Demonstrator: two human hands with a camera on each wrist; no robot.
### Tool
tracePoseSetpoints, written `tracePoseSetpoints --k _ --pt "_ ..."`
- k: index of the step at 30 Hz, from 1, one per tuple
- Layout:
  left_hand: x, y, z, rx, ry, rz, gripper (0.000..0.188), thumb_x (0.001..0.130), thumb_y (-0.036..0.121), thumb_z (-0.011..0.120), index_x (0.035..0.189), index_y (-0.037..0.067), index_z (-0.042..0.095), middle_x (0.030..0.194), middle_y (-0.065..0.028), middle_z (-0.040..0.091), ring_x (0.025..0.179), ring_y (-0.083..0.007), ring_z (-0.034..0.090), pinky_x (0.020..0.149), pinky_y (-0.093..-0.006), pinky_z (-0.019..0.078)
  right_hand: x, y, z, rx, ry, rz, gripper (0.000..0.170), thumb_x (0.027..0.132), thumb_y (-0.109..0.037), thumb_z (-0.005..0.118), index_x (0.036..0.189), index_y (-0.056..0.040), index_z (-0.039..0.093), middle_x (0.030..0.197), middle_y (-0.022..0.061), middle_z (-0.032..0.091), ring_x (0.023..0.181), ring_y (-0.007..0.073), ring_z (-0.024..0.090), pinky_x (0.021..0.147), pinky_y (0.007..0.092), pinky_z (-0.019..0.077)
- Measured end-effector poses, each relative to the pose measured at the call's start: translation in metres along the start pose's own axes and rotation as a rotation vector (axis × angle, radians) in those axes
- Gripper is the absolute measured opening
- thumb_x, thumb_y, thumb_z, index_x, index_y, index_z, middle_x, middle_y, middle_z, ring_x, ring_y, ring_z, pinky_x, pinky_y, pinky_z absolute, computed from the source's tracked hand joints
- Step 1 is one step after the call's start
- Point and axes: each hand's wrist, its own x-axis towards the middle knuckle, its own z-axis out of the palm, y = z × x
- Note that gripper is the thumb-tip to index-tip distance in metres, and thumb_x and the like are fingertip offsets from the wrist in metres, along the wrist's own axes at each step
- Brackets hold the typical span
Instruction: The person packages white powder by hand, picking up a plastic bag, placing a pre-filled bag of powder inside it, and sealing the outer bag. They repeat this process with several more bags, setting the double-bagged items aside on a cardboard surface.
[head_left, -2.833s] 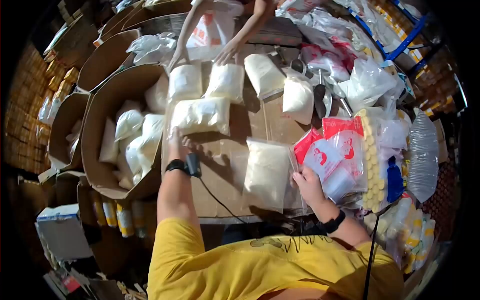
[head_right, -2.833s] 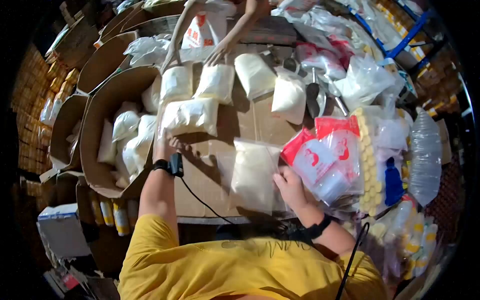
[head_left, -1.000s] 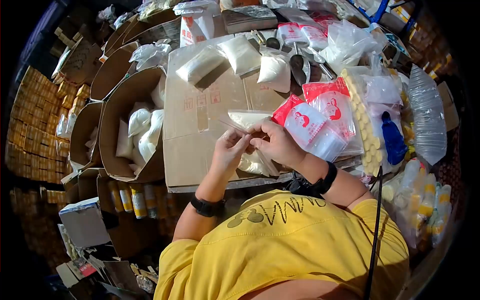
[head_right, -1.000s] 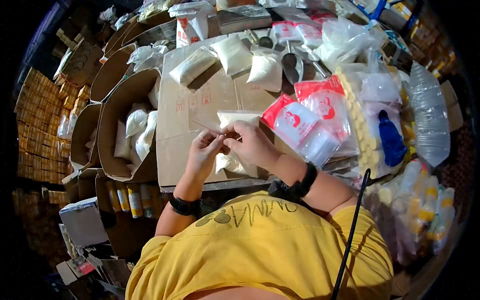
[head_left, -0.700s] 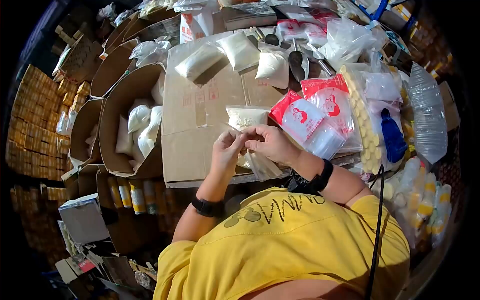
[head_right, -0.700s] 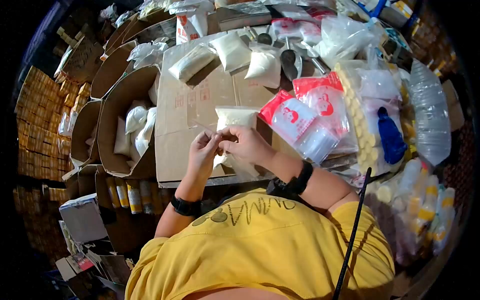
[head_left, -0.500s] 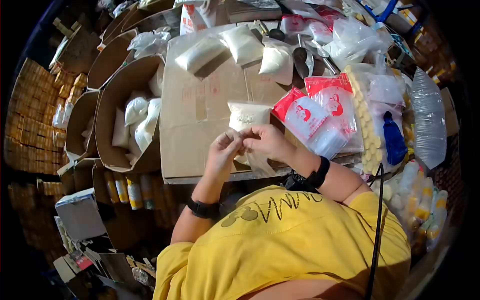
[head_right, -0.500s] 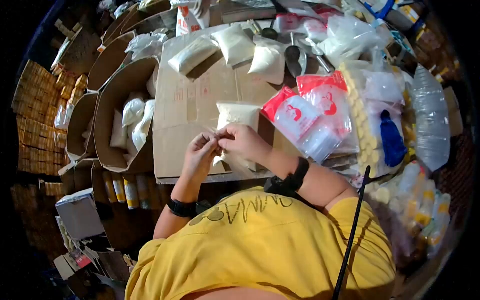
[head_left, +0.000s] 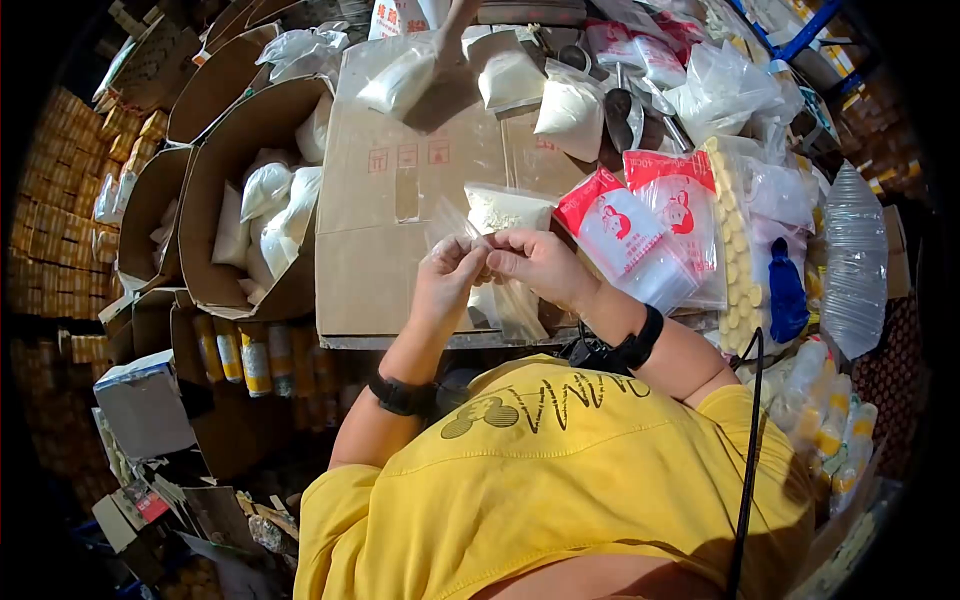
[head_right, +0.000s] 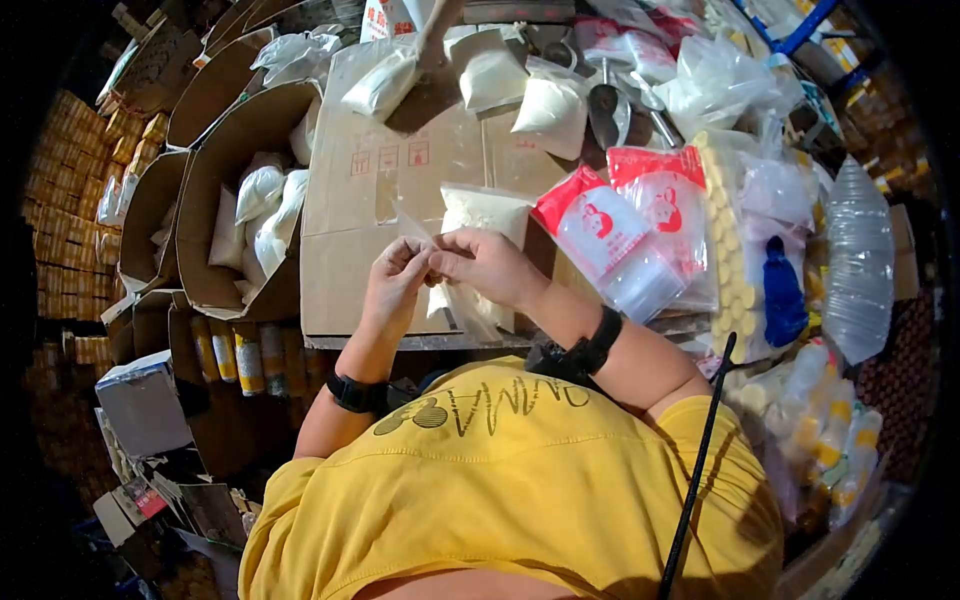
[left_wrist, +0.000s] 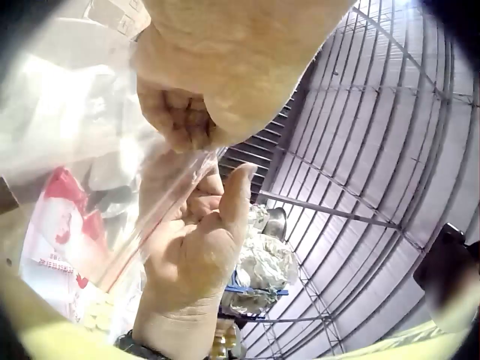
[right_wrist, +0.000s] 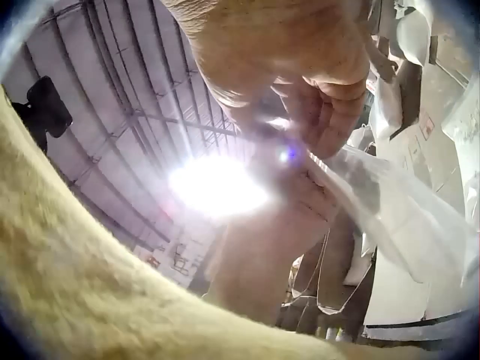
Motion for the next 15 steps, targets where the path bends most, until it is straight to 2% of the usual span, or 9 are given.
tracePoseSetpoints --k 3,6,9,11,15 --pt "-0.003 -0.002 0.007 -0.023 0.001 0.020 0.005 0.086 0.006 0.053 0.087 0.001 0.052 0.074 -0.0031 0.055 0.063 -0.0113 0.052 0.060 -0.0240 0.0436 -0.001 0.006 -0.002 -0.182 0.063 -0.018 0.018 0.087 -0.012 0.051 0.094 0.0040 0.056 0.080 0.0093 0.062 0.072 0.0150 0.060 0.064 0.0278 0.0462" --pt "-0.008 -0.010 0.008 -0.016 0.000 0.003 0.009 0.087 0.009 0.053 0.084 0.001 0.050 0.073 -0.0030 0.054 0.063 -0.0099 0.051 0.057 -0.0232 0.0425 -0.004 0.000 -0.011 -0.656 0.008 0.046 0.017 0.085 -0.015 0.051 0.089 0.0018 0.055 0.075 0.0133 0.062 0.068 0.0206 0.060 0.064 0.0304 0.0466" --pt "-0.017 -0.016 0.010 0.096 -0.017 -0.073 0.015 0.088 0.014 0.053 0.081 0.002 0.049 0.071 -0.0032 0.053 0.061 -0.0098 0.050 0.055 -0.0231 0.0417 -0.010 0.018 -0.012 -0.903 -0.017 -0.218 0.017 0.083 -0.015 0.050 0.088 0.0010 0.054 0.073 0.0162 0.060 0.068 0.0248 0.060 0.065 0.0316 0.0464" --pt "-0.024 -0.016 0.012 0.198 -0.027 -0.160 0.015 0.090 0.016 0.051 0.082 0.003 0.049 0.069 -0.0033 0.052 0.059 -0.0118 0.051 0.055 -0.0249 0.0436 -0.014 0.021 -0.009 -0.764 -0.100 -0.120 0.015 0.084 -0.013 0.048 0.087 0.0009 0.054 0.073 0.0137 0.061 0.067 0.0226 0.060 0.063 0.0312 0.0463" --pt "-0.035 -0.021 0.004 0.034 -0.014 -0.119 0.019 0.091 0.014 0.049 0.075 0.005 0.044 0.062 -0.0017 0.047 0.055 -0.0099 0.045 0.052 -0.0246 0.0402 -0.012 0.028 -0.011 -0.314 -0.224 0.083 0.012 0.084 -0.006 0.044 0.085 0.0002 0.054 0.076 0.0062 0.063 0.067 0.0152 0.058 0.063 0.0297 0.0464"
